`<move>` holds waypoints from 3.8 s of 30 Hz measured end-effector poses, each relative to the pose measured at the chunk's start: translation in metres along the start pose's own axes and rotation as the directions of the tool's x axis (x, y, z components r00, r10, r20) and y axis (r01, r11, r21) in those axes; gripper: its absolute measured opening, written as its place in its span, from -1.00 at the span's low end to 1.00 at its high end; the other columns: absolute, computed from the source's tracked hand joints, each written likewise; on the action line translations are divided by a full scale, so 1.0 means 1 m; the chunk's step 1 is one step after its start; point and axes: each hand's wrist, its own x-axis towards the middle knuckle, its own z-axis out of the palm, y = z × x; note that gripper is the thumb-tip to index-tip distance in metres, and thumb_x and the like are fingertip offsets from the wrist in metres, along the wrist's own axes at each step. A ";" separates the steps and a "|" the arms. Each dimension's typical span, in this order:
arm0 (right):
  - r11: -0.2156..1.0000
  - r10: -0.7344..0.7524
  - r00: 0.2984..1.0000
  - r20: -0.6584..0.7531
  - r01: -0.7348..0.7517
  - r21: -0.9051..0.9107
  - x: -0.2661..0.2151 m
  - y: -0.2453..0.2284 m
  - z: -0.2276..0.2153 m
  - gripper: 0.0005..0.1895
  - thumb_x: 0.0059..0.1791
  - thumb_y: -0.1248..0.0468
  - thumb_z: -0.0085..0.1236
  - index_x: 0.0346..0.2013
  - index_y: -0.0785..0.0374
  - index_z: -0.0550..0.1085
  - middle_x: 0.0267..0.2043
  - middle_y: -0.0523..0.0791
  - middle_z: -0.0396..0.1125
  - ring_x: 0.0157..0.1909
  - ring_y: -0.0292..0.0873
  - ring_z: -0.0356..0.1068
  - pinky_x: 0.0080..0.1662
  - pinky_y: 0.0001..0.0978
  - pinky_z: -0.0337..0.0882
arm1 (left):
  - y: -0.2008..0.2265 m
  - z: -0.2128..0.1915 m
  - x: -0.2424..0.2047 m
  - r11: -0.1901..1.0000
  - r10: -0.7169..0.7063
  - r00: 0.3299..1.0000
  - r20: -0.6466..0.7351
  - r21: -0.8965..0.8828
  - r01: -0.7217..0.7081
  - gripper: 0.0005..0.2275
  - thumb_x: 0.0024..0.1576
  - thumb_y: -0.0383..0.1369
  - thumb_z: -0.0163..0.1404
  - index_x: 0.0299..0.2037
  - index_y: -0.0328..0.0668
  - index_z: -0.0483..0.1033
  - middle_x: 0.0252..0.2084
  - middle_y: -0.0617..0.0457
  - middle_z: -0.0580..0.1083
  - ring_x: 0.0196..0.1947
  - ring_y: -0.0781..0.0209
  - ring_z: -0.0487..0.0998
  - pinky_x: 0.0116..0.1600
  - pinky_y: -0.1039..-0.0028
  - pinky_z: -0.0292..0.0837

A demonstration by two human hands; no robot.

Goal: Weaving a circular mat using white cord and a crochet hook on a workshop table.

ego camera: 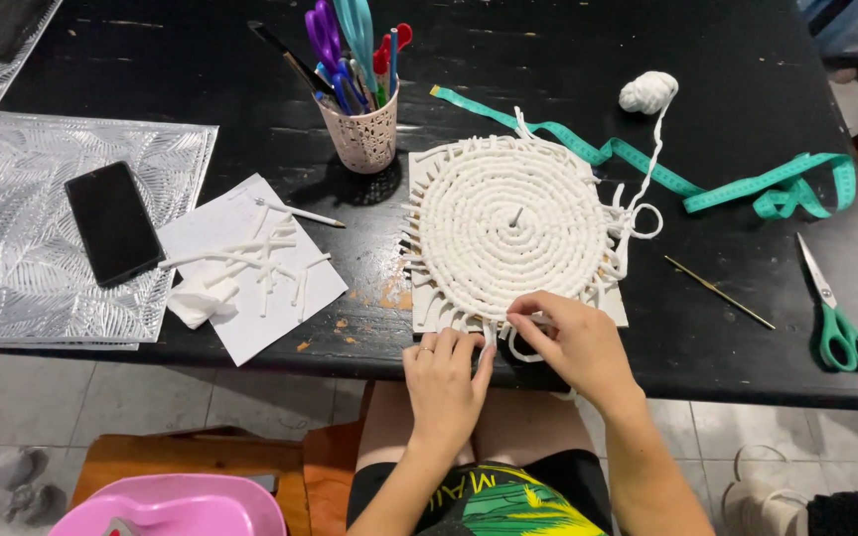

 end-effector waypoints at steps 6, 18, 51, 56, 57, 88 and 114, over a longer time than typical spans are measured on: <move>0.964 0.011 1.000 0.011 -0.013 0.265 0.004 -0.008 0.009 -0.85 0.04 0.13 0.14 -0.17 0.09 0.55 -0.26 -0.29 0.53 -0.50 -0.40 0.35 -0.32 -0.52 0.34 | 0.000 -0.016 0.001 0.989 0.060 0.993 0.100 -0.139 -0.046 -0.93 0.24 -0.30 0.03 -0.17 -0.05 0.50 -0.40 0.17 0.47 -0.36 0.07 0.41 -0.22 0.26 0.17; 0.948 -0.003 0.989 -0.147 0.050 0.314 -0.005 0.025 0.047 -0.89 -0.02 0.17 0.30 -0.22 0.03 0.67 -0.40 -0.17 0.58 -0.44 -0.16 0.52 -0.21 -0.34 0.52 | -0.055 -0.034 0.081 0.930 0.367 0.929 -0.039 0.041 -0.366 -0.87 0.08 -0.36 0.20 -0.18 0.09 0.61 -0.23 0.14 0.55 -0.13 0.08 0.56 0.15 0.10 0.31; 0.975 -0.222 0.950 -0.218 0.212 -0.069 -0.015 0.000 0.044 -0.81 0.10 0.16 0.04 -0.14 0.18 0.51 -0.16 -0.18 0.41 -0.17 -0.17 0.44 -0.22 -0.31 0.40 | -0.039 -0.017 0.056 0.883 0.432 0.900 -0.047 -0.178 -0.433 -0.95 0.27 -0.37 0.05 -0.16 -0.09 0.46 -0.08 -0.01 0.43 -0.15 0.00 0.45 -0.06 0.28 0.30; 0.995 -0.080 0.993 -0.084 0.084 0.050 -0.017 0.001 0.044 -0.81 0.10 0.09 0.01 -0.21 0.10 0.49 0.02 -0.21 0.25 -0.27 -0.27 0.46 -0.35 -0.31 0.36 | -0.044 -0.010 0.045 0.900 0.373 0.923 -0.098 -0.203 -0.385 -0.93 0.24 -0.40 0.09 -0.12 -0.08 0.49 -0.09 0.00 0.40 -0.11 0.01 0.46 -0.02 0.25 0.30; 0.994 -0.075 0.995 -0.065 0.080 0.079 -0.017 0.001 0.044 -0.81 0.10 0.09 0.02 -0.23 0.10 0.48 0.02 -0.23 0.26 -0.26 -0.29 0.47 -0.32 -0.32 0.36 | -0.044 -0.009 0.044 0.899 0.353 0.923 -0.155 -0.216 -0.380 -0.89 0.22 -0.43 0.13 -0.11 -0.14 0.49 -0.12 -0.04 0.39 -0.13 0.01 0.45 -0.04 0.24 0.34; 0.991 0.035 0.992 -0.124 -0.019 0.130 -0.018 0.000 0.039 -0.69 0.08 -0.08 0.01 0.01 -0.04 0.44 -0.18 -0.19 0.41 -0.19 0.01 0.55 -0.15 -0.09 0.54 | -0.042 0.007 0.025 0.927 0.353 0.929 -0.114 -0.087 -0.364 -0.93 0.24 -0.22 0.08 -0.20 0.10 0.58 -0.52 0.26 0.49 -0.34 0.31 0.54 -0.03 0.43 0.38; 0.987 -0.155 0.854 -0.497 0.155 -0.042 -0.006 0.010 0.065 -0.92 -0.07 0.18 0.37 -0.31 -0.08 0.62 -0.58 -0.28 0.24 -0.49 -0.23 0.36 -0.30 -0.46 0.46 | -0.048 0.001 0.035 0.917 0.399 0.900 -0.172 0.072 -0.393 -0.91 0.25 -0.29 0.08 -0.31 0.08 0.57 -0.44 0.20 0.44 -0.33 0.24 0.53 -0.16 0.49 0.45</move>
